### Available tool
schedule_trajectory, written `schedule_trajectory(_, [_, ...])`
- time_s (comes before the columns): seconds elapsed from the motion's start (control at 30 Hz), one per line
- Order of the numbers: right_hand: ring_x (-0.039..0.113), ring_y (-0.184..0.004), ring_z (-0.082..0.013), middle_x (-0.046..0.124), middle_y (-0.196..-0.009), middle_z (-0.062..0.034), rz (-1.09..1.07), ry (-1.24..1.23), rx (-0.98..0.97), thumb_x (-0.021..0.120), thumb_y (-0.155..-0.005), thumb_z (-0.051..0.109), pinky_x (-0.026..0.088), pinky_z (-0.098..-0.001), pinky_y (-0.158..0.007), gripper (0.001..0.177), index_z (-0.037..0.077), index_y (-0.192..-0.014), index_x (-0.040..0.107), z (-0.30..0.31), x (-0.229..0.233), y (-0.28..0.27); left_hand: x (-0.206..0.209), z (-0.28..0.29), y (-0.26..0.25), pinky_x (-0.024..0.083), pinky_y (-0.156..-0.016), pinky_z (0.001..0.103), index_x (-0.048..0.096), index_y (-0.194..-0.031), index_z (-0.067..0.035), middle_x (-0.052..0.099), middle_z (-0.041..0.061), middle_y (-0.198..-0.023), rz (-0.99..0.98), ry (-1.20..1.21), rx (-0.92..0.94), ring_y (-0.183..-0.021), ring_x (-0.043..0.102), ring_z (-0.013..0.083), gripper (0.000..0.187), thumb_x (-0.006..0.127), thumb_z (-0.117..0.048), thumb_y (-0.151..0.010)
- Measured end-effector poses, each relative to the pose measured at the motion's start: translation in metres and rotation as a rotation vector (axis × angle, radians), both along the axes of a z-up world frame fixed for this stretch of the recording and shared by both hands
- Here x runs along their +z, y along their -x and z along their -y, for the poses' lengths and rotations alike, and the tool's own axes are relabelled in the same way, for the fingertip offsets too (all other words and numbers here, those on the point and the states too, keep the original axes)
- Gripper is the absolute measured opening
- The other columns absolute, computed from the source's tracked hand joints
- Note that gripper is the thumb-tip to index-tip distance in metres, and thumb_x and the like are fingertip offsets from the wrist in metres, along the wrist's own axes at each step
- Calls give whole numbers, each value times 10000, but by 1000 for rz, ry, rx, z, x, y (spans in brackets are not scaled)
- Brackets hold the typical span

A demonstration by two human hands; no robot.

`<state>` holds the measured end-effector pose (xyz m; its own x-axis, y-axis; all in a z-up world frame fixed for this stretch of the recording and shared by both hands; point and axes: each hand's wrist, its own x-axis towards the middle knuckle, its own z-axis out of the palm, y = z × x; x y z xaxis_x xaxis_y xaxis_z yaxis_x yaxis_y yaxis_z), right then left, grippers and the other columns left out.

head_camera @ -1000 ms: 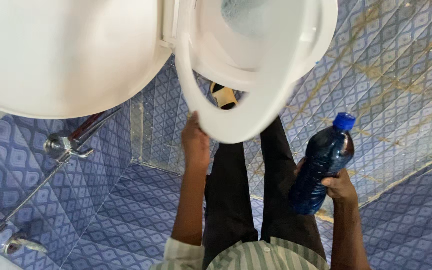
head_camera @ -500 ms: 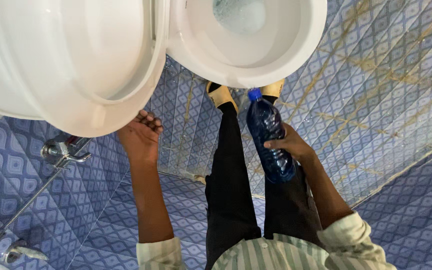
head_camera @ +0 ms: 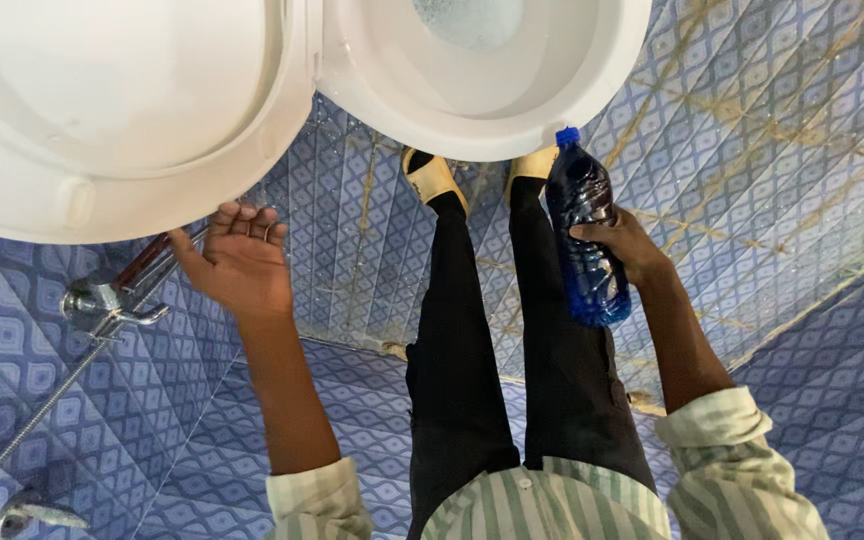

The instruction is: The person applies a blue cleaning liquid from a bottle to the interior and exterior of a toilet, and then uses a red-and-white brush to scrub the surfaces including the seat, lid, and tank.

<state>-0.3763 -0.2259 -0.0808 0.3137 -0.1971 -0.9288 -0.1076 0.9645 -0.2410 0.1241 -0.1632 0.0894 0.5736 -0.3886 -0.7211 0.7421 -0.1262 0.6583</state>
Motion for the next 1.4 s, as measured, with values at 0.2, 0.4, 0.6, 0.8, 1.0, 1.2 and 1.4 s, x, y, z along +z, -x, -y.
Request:
schedule_trajectory(0.2, [691, -787, -165, 715, -952, -36, -10, -101, -16, 842, -752, 136, 592, -360, -723, 438, 36, -1139, 663, -17, -5, -23, -5, -7, 16, 582, -894, 472, 693, -1223, 13, 721, 161, -1113, 165, 222, 41, -1066, 714, 329, 708, 441, -627, -1057])
schedule_trajectory(0.4, [715, -792, -167, 730, -966, -41, -6, -142, 82, 851, -727, 135, 614, -353, -737, 481, 66, -1156, 644, -35, -8, -65, -13, -36, 48, 583, -907, 463, 611, -1313, -31, 714, 174, -1177, 80, 232, 99, -1077, 700, 315, 631, 411, -573, -1060])
schedule_trajectory(0.6, [684, -758, -161, 694, -931, -35, 1, -167, -84, 845, -784, 162, 594, -339, -676, 427, 49, -1140, 637, -48, -1, -58, -79, -82, 125, 591, -847, 396, 565, -1301, -29, 701, 134, -1131, 78, -261, -214, -997, 703, 272, 509, 515, -468, -1048])
schedule_trajectory(0.8, [683, -755, -167, 696, -915, -38, -8, -171, -71, 805, -797, 162, 589, -336, -672, 429, 27, -1167, 635, -42, 18, -74, -146, -118, 235, 540, -979, 334, 549, -1374, 14, 658, 162, -1243, 50, -127, -684, -1118, 671, 205, 557, 731, -360, -1004])
schedule_trajectory(1.0, [692, -816, -166, 711, -975, -43, 93, -105, -66, 801, -776, 150, 590, -337, -718, 488, 46, -1216, 618, -37, 21, -126, -128, -89, 246, 536, -951, 335, 379, -1451, -61, 607, 132, -1313, -162, -192, -641, -1140, 647, 189, 711, 769, -310, -912])
schedule_trajectory(1.2, [685, -852, -166, 711, -999, -46, 147, -65, -62, 808, -808, 164, 583, -332, -769, 436, 52, -1196, 643, -20, 23, -168, -106, -45, 208, 563, -854, 366, 582, -1362, 39, 683, 140, -1110, -276, -92, -660, -969, 674, 221, 597, 836, -154, -858])
schedule_trajectory(1.4, [703, -863, -180, 723, -1009, -64, 91, -56, 7, 843, -764, 142, 591, -344, -782, 464, 40, -1173, 651, -18, 44, -205, -101, -53, 188, 577, -841, 338, 595, -1306, -27, 716, 52, -1078, -271, -179, -570, -948, 704, 172, 624, 856, -116, -745])
